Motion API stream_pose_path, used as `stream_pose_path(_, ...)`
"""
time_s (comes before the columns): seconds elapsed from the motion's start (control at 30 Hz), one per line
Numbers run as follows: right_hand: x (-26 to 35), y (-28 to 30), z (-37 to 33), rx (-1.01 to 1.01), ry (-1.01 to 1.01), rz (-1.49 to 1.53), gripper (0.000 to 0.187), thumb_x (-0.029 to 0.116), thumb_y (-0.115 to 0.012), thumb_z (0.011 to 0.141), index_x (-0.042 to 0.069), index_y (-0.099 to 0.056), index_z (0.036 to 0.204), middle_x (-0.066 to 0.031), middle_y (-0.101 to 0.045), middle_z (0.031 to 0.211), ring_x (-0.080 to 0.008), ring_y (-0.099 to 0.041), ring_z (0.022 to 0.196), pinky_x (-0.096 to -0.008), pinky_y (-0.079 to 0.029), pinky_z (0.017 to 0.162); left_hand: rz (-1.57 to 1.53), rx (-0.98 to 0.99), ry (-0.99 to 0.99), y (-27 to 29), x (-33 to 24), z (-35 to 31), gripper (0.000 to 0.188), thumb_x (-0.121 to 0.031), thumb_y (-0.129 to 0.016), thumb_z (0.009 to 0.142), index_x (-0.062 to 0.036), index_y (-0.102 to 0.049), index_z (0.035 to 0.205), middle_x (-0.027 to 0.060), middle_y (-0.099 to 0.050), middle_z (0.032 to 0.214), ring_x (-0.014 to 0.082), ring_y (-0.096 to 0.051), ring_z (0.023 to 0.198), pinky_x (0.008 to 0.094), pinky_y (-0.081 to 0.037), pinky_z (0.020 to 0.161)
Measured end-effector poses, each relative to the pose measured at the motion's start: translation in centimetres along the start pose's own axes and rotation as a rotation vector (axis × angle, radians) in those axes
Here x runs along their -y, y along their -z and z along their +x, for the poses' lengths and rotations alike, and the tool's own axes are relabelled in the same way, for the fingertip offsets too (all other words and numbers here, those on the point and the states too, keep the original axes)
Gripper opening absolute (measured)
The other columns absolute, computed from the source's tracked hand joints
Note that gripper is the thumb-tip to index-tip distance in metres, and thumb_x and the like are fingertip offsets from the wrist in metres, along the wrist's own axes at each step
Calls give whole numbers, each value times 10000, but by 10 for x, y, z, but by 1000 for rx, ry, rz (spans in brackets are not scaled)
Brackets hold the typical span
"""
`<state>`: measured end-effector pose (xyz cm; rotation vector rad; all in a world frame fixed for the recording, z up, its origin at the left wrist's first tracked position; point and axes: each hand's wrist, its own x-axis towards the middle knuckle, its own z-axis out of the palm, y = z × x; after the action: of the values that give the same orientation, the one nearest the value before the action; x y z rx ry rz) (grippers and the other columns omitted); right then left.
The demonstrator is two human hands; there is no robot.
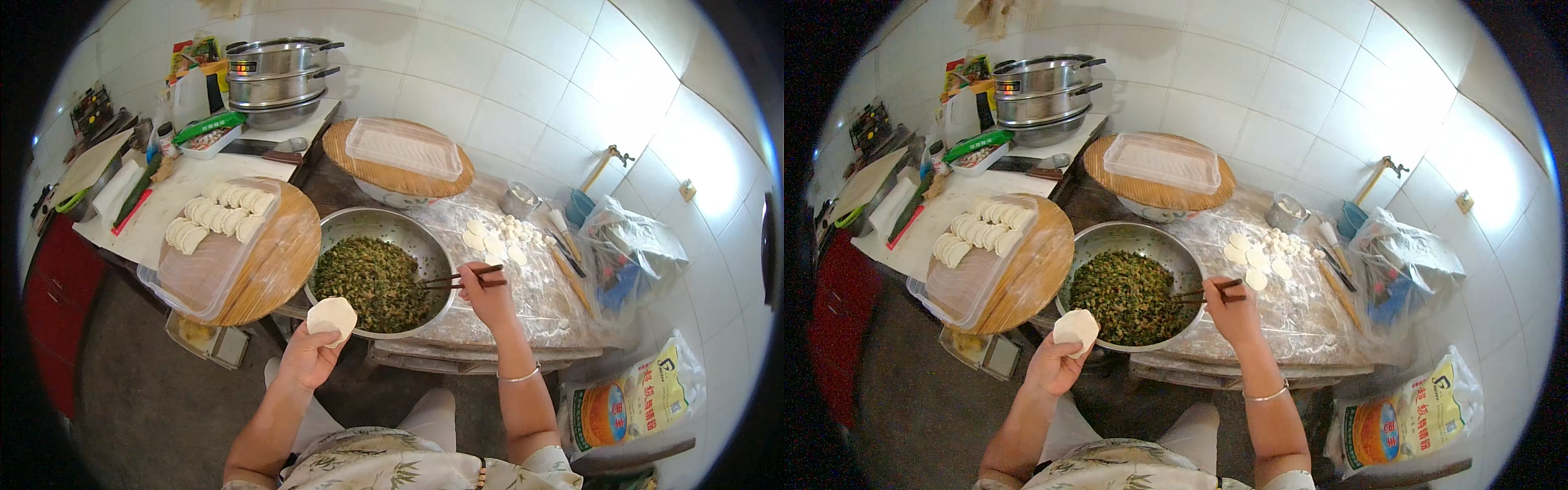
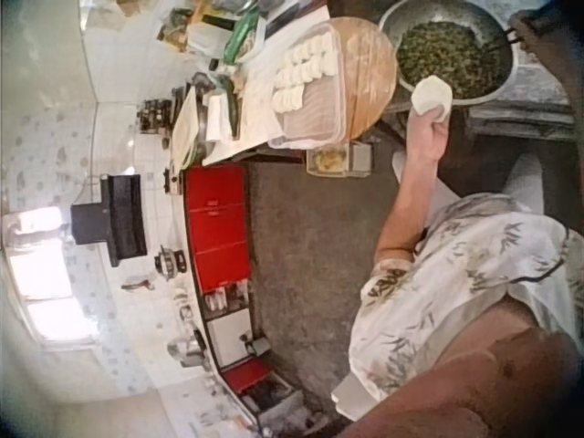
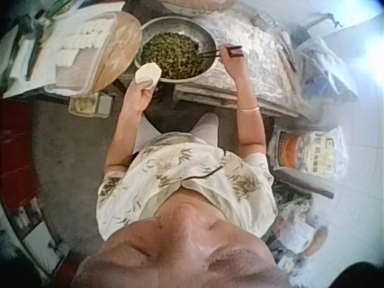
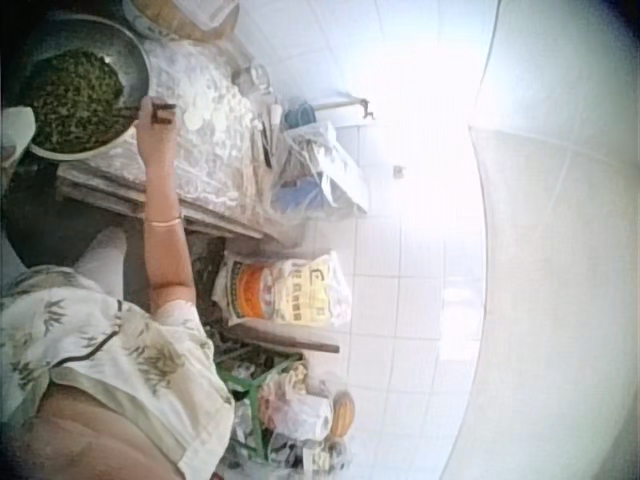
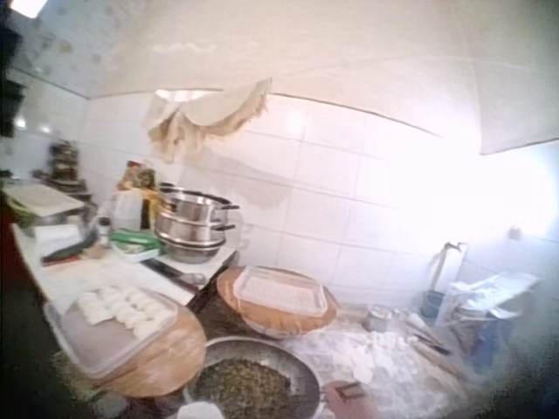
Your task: The person fills dough wrappers with a mixture using chopsticks, pleats the edges by hand to seal them into dumplings, and places them onto a tray.
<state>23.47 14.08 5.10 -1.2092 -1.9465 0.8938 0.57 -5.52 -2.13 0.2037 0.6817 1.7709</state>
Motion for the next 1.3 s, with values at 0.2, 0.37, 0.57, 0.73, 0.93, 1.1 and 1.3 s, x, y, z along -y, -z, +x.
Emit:
stream_pose_path(0.2, -37, -6, 25, -29, -128, 110, 283, 219, -604, 869, -54, -634, 932, -108, -664, 730, -161, -649, 609, -271, -518, 549, -59, 76, 27, -10, 3, 0, 489, 38, -462, 826, 34, -381, 1307, 203, -490, 1279, 349, -501, 1184, 463, -446, 992)
stream_pose_path(0.37, -56, -5, 47, 70, -284, 405, 215, 151, -589, 856, -61, -610, 878, -137, -645, 729, -182, -627, 558, -280, -537, 496, -127, 102, 50, -8, -1, -3, 473, -98, -452, 872, 38, -368, 1318, 224, -483, 1282, 378, -474, 1204, 505, -432, 985)
stream_pose_path(0.57, -73, -14, 37, 22, -388, 637, 192, 143, -557, 875, -45, -597, 891, -136, -632, 742, -187, -615, 563, -291, -537, 518, -242, 112, 95, -6, -1, -1, 428, -108, -443, 889, 27, -395, 1293, 201, -498, 1276, 368, -481, 1198, 488, -410, 1008)
stream_pose_path(0.73, -71, -4, 24, -54, -428, 839, 203, 136, -532, 903, -56, -597, 909, -137, -634, 754, -196, -629, 592, -305, -547, 536, -205, 103, 62, -16, -5, 0, 425, -184, -414, 918, 30, -406, 1286, 209, -497, 1277, 377, -477, 1200, 487, -431, 984)
stream_pose_path(0.93, -45, -4, 5, -5, -337, 1013, 229, 172, -530, 928, -41, -612, 946, -144, -650, 769, -201, -634, 596, -320, -548, 553, -158, -10, 56, -30, -5, 23, 384, -275, -376, 962, -11, -464, 1227, 166, -541, 1224, 346, -514, 1149, 504, -420, 976)
stream_pose_path(1.1, -4, -9, -38, 65, 66, 1028, 216, 145, -507, 939, -38, -615, 974, -145, -652, 806, -196, -635, 627, -325, -545, 581, -126, -16, 41, -43, 1, 48, 442, -385, -351, 979, -36, -469, 1223, 124, -568, 1164, 311, -538, 1097, 522, -408, 953)
stream_pose_path(1.3, 23, -27, -77, -25, 893, 102, 175, 32, -626, 817, 5, -605, 989, -128, -631, 867, -219, -634, 705, -302, -524, 629, -139, 134, 68, -63, 2, 47, 664, -560, -254, 951, 7, -453, 1235, 158, -563, 1180, 320, -550, 1078, 477, -434, 936)
